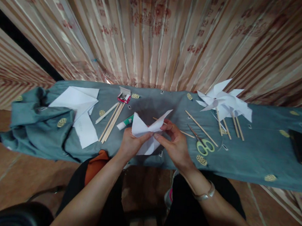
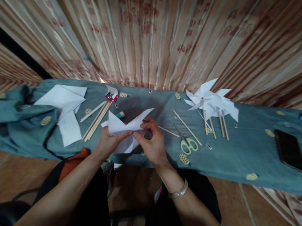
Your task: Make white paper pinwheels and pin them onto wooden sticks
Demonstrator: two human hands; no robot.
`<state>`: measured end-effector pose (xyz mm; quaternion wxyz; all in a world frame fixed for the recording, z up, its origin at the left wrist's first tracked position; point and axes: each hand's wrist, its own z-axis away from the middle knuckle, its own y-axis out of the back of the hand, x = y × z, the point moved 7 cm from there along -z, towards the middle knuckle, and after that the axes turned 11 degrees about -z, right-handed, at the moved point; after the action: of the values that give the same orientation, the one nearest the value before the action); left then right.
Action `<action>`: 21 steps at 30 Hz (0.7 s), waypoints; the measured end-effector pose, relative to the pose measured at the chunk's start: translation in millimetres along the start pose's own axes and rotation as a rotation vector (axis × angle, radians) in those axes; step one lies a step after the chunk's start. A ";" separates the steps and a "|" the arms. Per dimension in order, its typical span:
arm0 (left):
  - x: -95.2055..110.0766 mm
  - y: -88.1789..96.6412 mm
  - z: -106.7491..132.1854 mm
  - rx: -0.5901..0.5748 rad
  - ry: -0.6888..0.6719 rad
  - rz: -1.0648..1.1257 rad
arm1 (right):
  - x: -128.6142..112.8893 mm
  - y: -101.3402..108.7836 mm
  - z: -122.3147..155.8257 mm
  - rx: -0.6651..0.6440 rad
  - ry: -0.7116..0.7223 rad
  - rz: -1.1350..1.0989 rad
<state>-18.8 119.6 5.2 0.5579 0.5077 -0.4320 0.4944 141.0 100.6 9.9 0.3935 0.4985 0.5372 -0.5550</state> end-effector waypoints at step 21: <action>-3.3 -0.8 2.9 -0.053 0.055 0.064 | -7.0 -6.7 2.8 -0.065 -0.080 -0.054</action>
<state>-18.4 116.3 2.2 0.5669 0.4649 -0.4453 0.5141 135.4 97.9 17.9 0.4155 0.4483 0.5519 -0.5673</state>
